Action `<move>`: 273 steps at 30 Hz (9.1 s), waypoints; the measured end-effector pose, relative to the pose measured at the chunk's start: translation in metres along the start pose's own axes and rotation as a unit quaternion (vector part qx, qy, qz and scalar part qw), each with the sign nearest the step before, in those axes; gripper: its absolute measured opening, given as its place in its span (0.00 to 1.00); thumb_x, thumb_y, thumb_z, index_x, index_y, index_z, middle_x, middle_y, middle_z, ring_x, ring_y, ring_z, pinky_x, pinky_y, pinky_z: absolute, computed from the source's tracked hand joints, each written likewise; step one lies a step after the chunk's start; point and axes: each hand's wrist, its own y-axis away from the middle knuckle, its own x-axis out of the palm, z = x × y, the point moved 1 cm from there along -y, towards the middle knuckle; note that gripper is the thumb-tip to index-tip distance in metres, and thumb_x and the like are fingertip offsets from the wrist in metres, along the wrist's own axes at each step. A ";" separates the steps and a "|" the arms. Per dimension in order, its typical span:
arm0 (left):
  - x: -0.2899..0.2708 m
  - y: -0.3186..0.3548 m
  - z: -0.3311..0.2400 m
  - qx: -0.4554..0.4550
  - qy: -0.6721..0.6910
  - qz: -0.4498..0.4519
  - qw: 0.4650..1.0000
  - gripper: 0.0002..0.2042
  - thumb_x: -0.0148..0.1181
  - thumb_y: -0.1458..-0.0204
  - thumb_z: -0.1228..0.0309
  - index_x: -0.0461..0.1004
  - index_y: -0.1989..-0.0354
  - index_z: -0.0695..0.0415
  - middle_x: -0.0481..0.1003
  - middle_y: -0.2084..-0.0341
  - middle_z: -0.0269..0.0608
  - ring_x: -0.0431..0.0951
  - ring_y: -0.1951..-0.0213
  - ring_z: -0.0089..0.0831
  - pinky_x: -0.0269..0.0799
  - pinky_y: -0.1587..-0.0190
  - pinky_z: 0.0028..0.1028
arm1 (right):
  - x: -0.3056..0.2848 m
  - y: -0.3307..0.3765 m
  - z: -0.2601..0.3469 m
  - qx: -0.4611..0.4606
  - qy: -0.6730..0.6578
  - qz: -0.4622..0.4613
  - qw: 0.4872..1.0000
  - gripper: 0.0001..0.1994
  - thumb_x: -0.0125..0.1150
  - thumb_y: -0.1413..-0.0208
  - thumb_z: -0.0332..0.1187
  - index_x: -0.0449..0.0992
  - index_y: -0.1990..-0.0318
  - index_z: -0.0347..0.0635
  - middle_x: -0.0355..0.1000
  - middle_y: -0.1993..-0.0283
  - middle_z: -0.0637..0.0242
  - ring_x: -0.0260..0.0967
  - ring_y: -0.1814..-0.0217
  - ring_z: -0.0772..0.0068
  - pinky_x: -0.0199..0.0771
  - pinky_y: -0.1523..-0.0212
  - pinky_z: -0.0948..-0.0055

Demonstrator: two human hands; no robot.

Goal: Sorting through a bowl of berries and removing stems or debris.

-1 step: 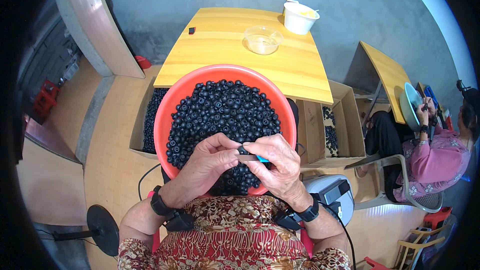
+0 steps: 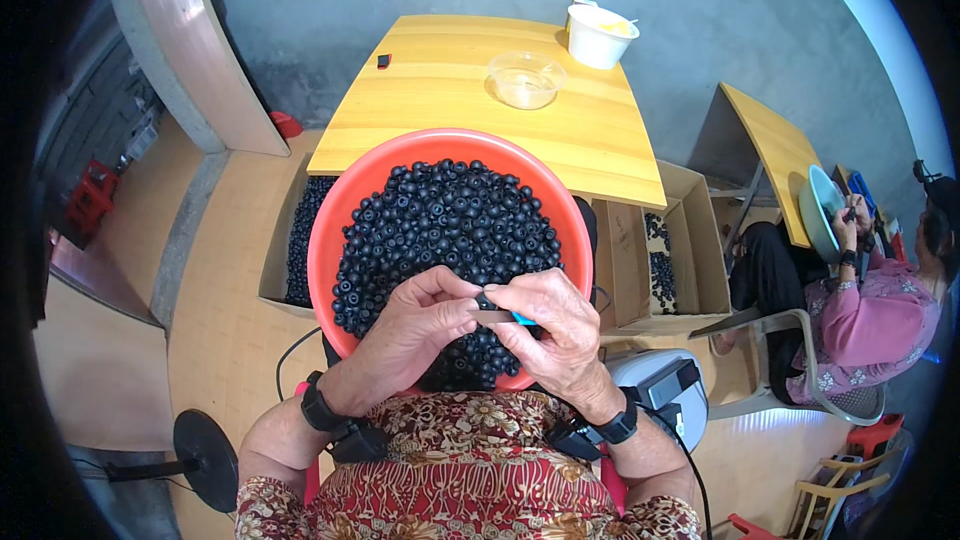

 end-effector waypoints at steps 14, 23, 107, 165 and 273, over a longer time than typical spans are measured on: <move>0.001 0.001 -0.003 0.008 -0.042 -0.003 0.999 0.06 0.63 0.41 0.75 0.77 0.57 0.58 0.78 0.63 0.33 0.76 0.60 0.18 0.74 0.53 0.22 | 0.001 -0.001 0.001 -0.002 -0.003 -0.005 1.000 0.18 0.69 0.61 0.19 0.82 0.58 0.37 0.77 0.64 0.60 0.75 0.64 0.63 0.75 0.63 0.68; -0.003 -0.002 0.004 -0.003 -0.037 -0.007 0.999 0.08 0.64 0.41 0.73 0.77 0.55 0.59 0.78 0.64 0.33 0.76 0.61 0.18 0.74 0.55 0.21 | 0.001 0.002 -0.001 -0.051 0.038 -0.016 0.998 0.16 0.70 0.61 0.20 0.82 0.60 0.38 0.77 0.66 0.61 0.75 0.66 0.64 0.73 0.66 0.69; -0.029 0.002 -0.045 0.064 -0.396 -0.012 0.916 0.07 0.62 0.43 0.80 0.76 0.57 0.64 0.80 0.63 0.38 0.82 0.59 0.24 0.78 0.55 0.23 | -0.004 0.001 -0.003 0.091 -0.037 0.007 0.995 0.10 0.71 0.52 0.23 0.82 0.60 0.36 0.78 0.64 0.59 0.76 0.64 0.68 0.75 0.63 0.72; 0.002 0.010 -0.011 0.015 -0.093 0.000 0.996 0.08 0.62 0.45 0.81 0.74 0.57 0.62 0.80 0.63 0.42 0.83 0.58 0.30 0.78 0.55 0.24 | -0.010 -0.001 0.007 -0.110 0.101 0.002 0.989 0.16 0.74 0.58 0.24 0.82 0.58 0.38 0.75 0.64 0.62 0.71 0.68 0.63 0.72 0.68 0.67; 0.010 0.016 -0.005 0.035 0.001 0.113 0.993 0.03 0.60 0.40 0.78 0.75 0.60 0.61 0.80 0.64 0.43 0.82 0.61 0.27 0.79 0.55 0.28 | -0.005 -0.009 -0.029 -0.064 0.281 -0.016 0.957 0.11 0.69 0.50 0.26 0.82 0.57 0.38 0.74 0.65 0.59 0.72 0.66 0.61 0.74 0.68 0.66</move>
